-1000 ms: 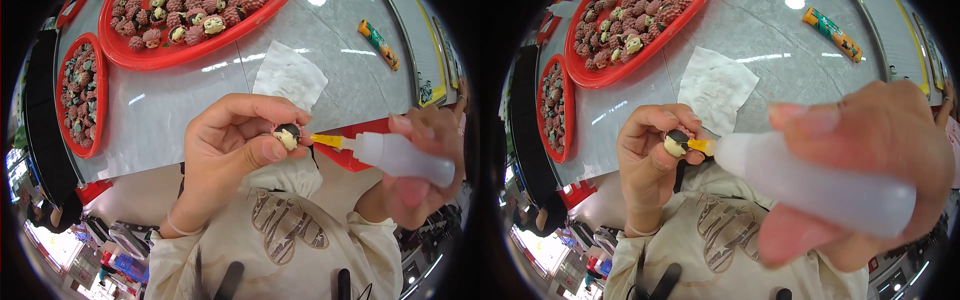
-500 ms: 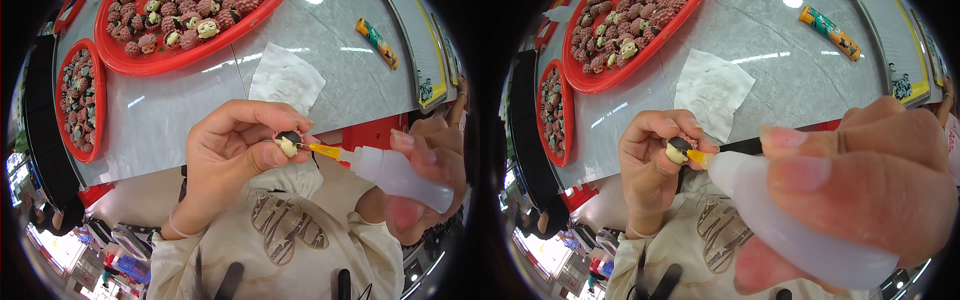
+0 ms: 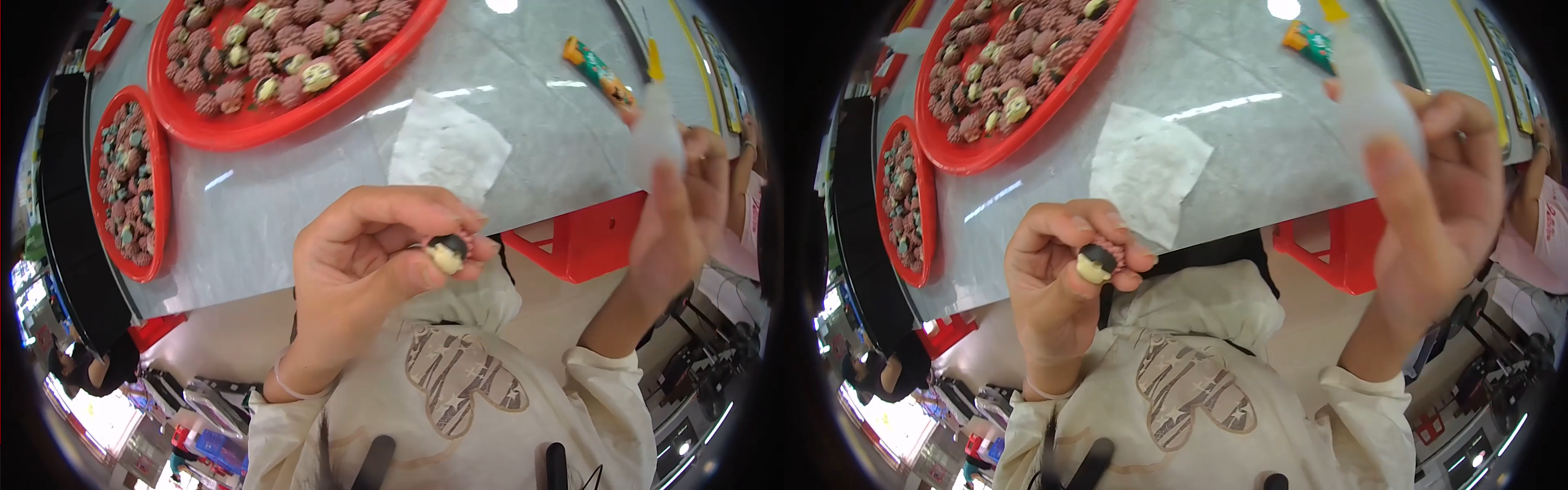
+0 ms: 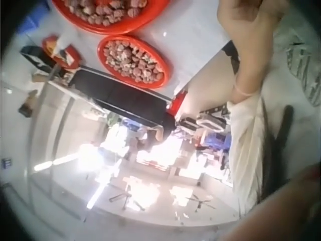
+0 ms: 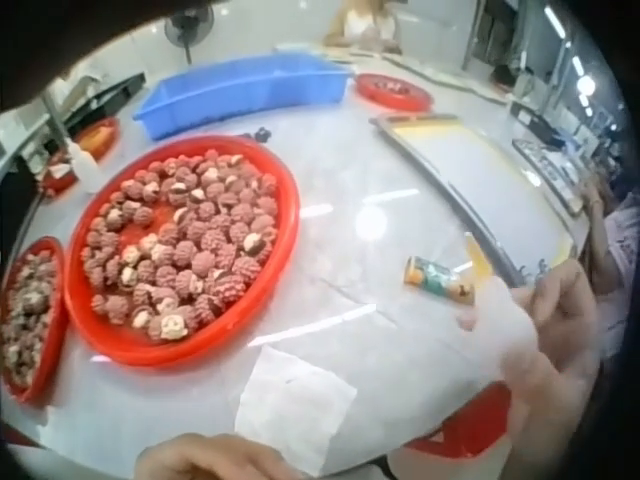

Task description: The person applies glue to figurine heads with a dispenser bottle, attaches figurine bodies to them by hand, and places the assembled figurines onto a tray.

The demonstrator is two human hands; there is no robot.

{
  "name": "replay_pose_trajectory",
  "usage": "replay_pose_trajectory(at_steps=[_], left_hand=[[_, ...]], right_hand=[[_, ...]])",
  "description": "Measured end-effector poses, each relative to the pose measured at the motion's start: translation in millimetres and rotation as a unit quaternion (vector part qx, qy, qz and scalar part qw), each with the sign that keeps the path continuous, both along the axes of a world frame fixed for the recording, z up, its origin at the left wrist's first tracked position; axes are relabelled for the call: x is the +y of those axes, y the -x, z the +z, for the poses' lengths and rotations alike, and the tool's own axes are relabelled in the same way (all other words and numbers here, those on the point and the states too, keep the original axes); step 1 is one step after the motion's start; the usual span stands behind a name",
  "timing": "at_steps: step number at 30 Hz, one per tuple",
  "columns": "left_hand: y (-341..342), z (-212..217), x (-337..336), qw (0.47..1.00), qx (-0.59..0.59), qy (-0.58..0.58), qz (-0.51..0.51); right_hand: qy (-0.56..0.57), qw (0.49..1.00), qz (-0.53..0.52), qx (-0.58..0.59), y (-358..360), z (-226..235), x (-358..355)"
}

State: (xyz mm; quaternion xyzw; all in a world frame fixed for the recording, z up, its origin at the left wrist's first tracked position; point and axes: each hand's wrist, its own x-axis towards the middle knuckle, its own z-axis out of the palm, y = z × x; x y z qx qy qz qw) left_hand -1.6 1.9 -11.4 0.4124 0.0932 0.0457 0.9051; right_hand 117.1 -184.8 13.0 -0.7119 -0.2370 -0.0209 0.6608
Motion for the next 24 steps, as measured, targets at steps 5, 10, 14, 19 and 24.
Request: replay_pose_trajectory(at_steps=[5, 10, 14, 19, 24], left_hand=[[4, 2, -4, 0.999, 0.01, -0.033, 0.032], [1, 4, -7, 0.996, 0.026, -0.071, 0.042], [-2, 6, -6, 0.995, 0.033, -0.085, 0.05], [-7, 6, -8, 0.995, 0.029, -0.088, 0.029], [-7, 6, -8, 0.996, 0.025, -0.083, 0.028]], right_hand=[[0.099, 0.986, -0.072, -0.115, -10, -39, 12], [0.197, 0.972, -0.043, -0.119, -21, -18, -16], [0.356, 0.906, -0.177, -0.145, -51, -1, -66], [0.479, 0.84, -0.212, -0.145, -58, -10, -73], [0.122, 0.97, -0.211, -0.022, -51, -8, -76]])
